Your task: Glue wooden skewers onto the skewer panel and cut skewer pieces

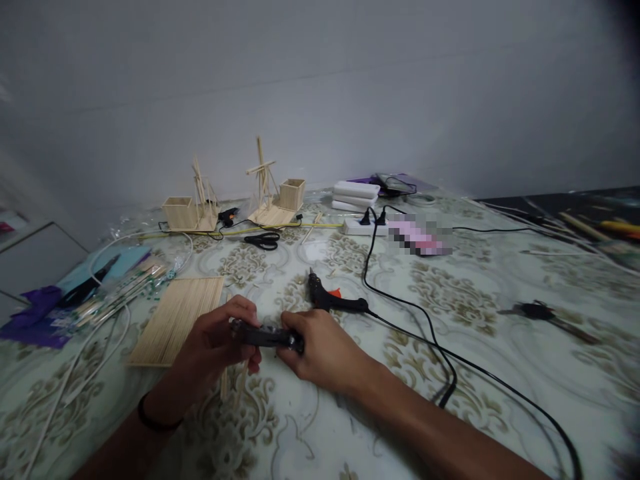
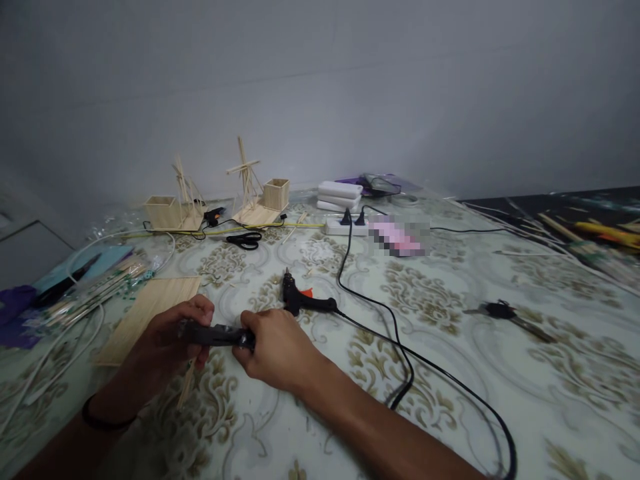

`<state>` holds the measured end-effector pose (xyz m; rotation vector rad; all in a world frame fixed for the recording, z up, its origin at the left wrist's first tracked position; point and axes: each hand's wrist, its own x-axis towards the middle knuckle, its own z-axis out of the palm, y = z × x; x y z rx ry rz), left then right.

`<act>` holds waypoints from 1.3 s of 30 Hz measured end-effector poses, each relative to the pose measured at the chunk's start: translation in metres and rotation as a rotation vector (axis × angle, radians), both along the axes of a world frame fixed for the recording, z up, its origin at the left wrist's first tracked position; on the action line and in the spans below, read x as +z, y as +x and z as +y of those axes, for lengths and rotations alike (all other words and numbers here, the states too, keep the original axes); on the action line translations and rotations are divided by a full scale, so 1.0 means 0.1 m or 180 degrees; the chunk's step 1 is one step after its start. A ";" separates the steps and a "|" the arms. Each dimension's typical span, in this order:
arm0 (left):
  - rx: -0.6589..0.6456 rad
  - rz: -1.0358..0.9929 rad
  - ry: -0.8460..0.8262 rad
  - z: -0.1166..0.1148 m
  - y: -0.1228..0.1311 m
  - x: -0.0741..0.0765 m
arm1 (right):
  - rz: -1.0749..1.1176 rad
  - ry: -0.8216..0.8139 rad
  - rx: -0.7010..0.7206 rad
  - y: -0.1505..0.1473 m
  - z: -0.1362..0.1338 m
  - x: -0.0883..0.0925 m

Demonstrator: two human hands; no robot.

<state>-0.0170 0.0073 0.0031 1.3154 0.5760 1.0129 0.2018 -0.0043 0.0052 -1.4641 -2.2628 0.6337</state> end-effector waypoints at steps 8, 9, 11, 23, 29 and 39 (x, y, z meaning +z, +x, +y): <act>-0.0022 -0.0008 -0.0013 0.02 -0.01 -0.05 | -0.0138 0.0076 0.0014 0.00 0.03 -0.04; -0.0002 0.0009 -0.0027 0.02 -0.01 -0.05 | -0.0143 0.0084 0.0015 0.00 0.03 -0.03; 0.0053 0.0048 -0.0051 0.02 0.00 -0.05 | -0.0150 0.0098 0.0018 0.00 0.03 -0.03; 0.0314 0.0146 -0.0079 0.03 0.04 -0.06 | -0.0134 0.0129 -0.0035 0.02 0.03 -0.01; 0.0423 0.0180 -0.0230 0.04 0.03 -0.08 | -0.0091 0.0146 -0.0064 0.03 0.03 -0.01; 0.0479 0.0230 -0.0396 0.01 0.04 -0.04 | 0.0079 0.0336 -0.0186 0.05 0.05 -0.06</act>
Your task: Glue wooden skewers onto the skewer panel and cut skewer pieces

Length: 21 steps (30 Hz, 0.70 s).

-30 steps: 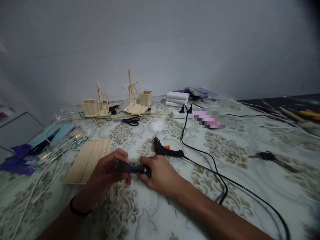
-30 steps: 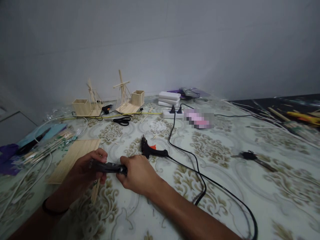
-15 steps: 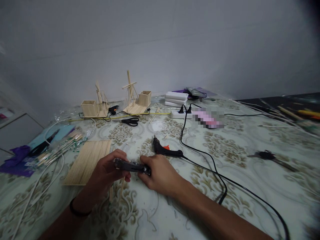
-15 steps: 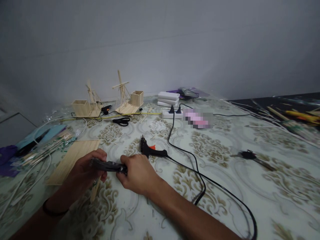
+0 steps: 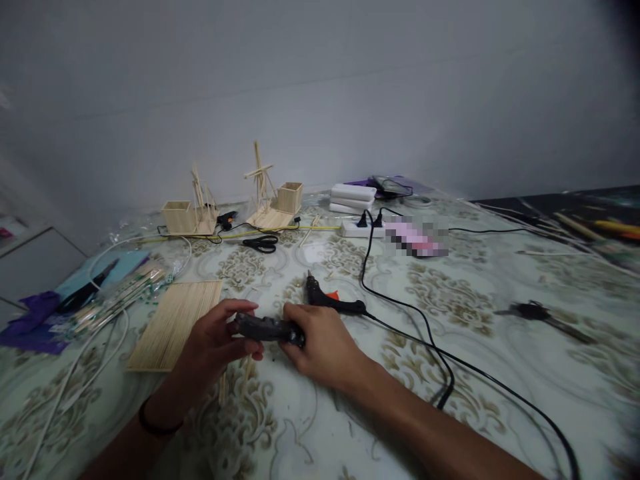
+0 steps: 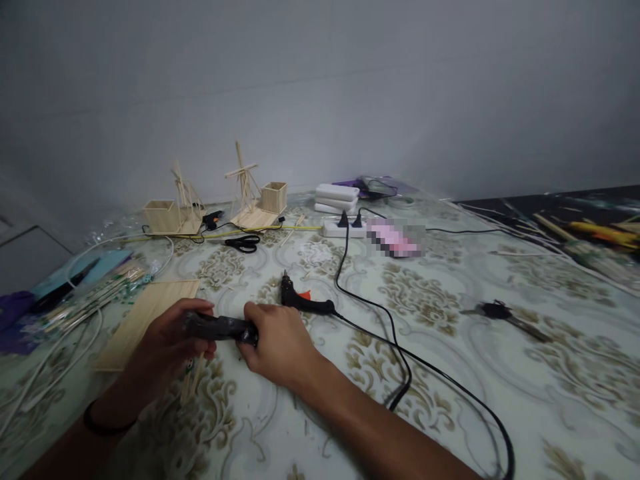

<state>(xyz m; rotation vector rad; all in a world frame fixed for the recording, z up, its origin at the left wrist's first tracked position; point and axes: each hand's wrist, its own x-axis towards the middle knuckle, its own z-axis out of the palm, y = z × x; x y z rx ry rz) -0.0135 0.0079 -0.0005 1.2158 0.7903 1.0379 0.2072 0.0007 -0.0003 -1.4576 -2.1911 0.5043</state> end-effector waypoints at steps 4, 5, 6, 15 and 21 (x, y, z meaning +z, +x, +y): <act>0.0146 -0.0183 0.0012 -0.01 0.02 0.05 | 0.0088 0.0114 0.0005 0.01 0.02 -0.04; 0.0158 -0.0229 0.0044 -0.01 0.03 0.06 | 0.0104 0.0131 0.0017 0.02 0.02 -0.04; 0.0177 -0.0262 0.0061 -0.01 0.04 0.07 | 0.0117 0.0143 0.0028 0.02 0.02 -0.05; 0.0363 -0.0267 0.0061 0.02 0.07 0.05 | 0.0140 0.0165 0.0158 0.01 0.02 -0.06; 0.0347 -0.0102 0.0228 0.03 0.04 0.05 | 0.0024 0.0031 0.0171 0.01 0.01 -0.03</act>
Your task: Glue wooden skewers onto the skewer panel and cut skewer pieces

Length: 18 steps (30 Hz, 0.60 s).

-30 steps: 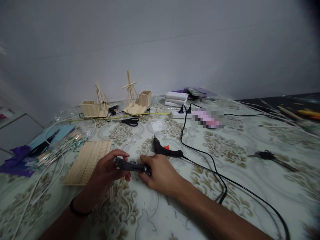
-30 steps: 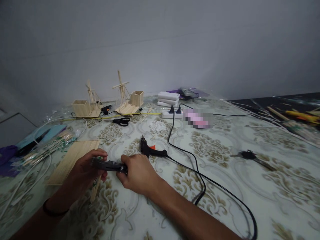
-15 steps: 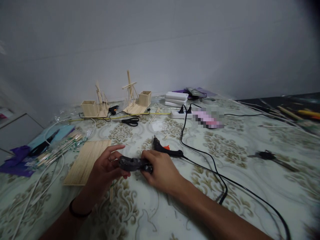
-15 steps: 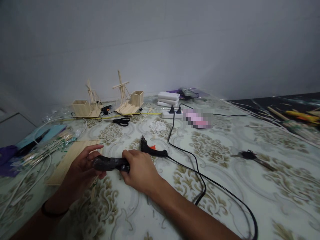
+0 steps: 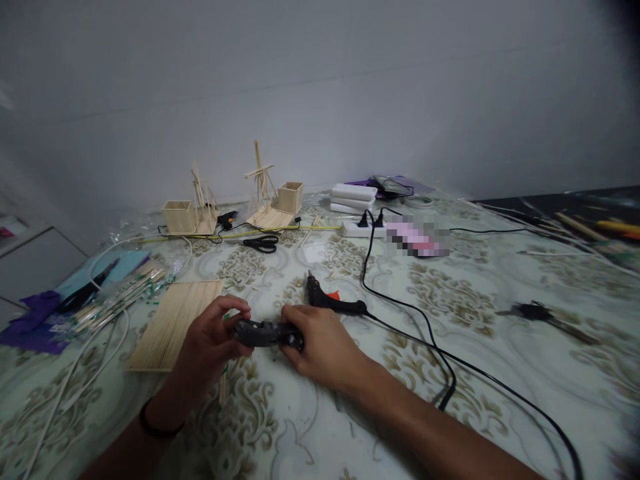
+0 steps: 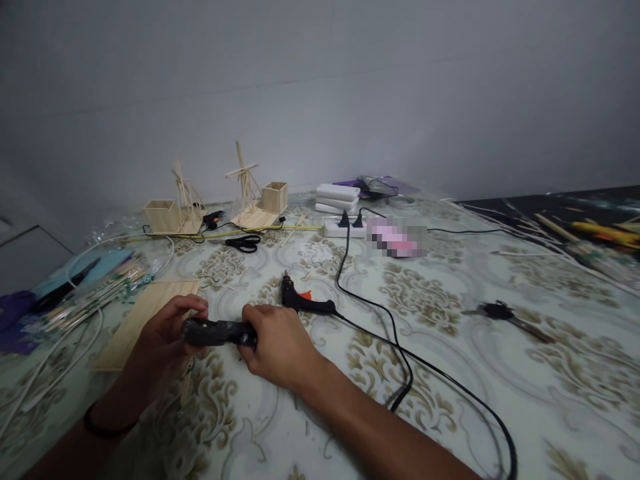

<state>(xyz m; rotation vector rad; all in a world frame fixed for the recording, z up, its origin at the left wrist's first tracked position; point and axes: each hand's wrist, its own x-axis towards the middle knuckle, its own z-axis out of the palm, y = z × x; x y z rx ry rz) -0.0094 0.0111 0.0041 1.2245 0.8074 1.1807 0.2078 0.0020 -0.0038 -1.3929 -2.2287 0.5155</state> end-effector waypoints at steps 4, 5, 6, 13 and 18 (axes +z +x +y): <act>0.0016 0.0099 0.0229 0.02 0.00 -0.01 | -0.0087 -0.0116 -0.0026 0.00 0.00 0.02; 0.0005 0.0097 0.0252 0.02 0.00 -0.01 | -0.0103 -0.0139 -0.0027 0.00 0.00 0.02; -0.0022 0.0086 0.0258 0.02 0.00 -0.01 | -0.0118 -0.0157 -0.0031 0.00 0.00 0.02; -0.0370 0.0031 0.0177 -0.01 -0.03 -0.03 | -0.0173 -0.0255 -0.0117 0.00 0.00 0.05; -0.0538 0.0121 0.0112 -0.02 -0.08 -0.07 | -0.0149 -0.0281 -0.0097 0.00 -0.01 0.07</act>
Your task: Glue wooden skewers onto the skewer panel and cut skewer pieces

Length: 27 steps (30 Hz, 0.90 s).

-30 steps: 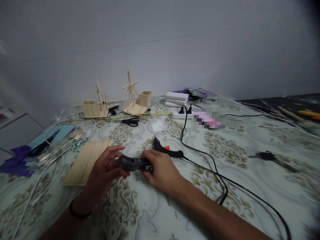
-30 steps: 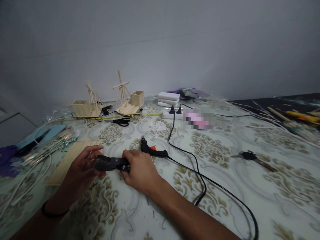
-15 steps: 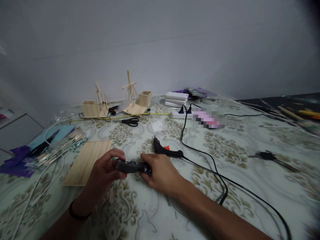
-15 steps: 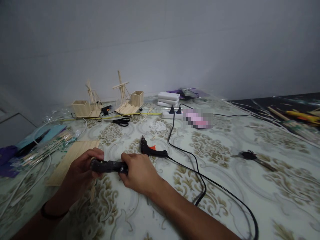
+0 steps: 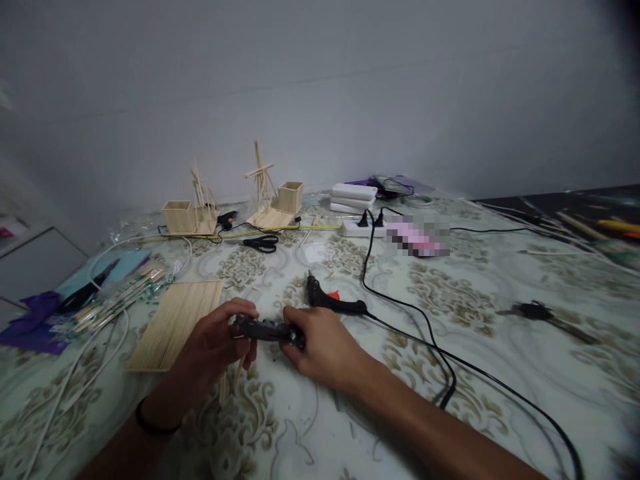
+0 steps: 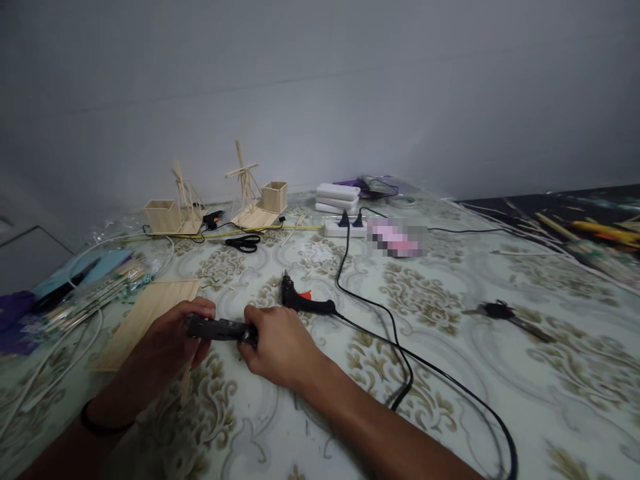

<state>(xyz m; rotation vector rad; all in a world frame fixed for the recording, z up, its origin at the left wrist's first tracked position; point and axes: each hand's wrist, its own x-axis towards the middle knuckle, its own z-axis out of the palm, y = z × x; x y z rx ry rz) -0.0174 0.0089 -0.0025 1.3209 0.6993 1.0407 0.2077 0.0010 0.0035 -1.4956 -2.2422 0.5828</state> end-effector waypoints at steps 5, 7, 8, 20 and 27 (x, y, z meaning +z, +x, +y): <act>-0.0108 -0.0048 -0.0031 0.01 -0.02 -0.03 | 0.0010 0.0031 0.0061 0.00 0.00 -0.01; -0.0213 -0.0073 0.0013 0.02 -0.02 -0.03 | 0.0020 0.0067 0.0105 0.01 0.00 -0.02; -0.0260 -0.0093 0.0032 0.02 -0.02 -0.04 | 0.0029 0.0088 0.0128 0.01 0.00 -0.02; -0.0605 -0.0023 0.0211 0.06 -0.06 -0.09 | 0.0075 0.0155 0.0235 0.00 -0.02 -0.05; -0.0614 0.0016 0.0216 0.06 -0.06 -0.10 | 0.0087 0.0181 0.0260 0.00 -0.02 -0.06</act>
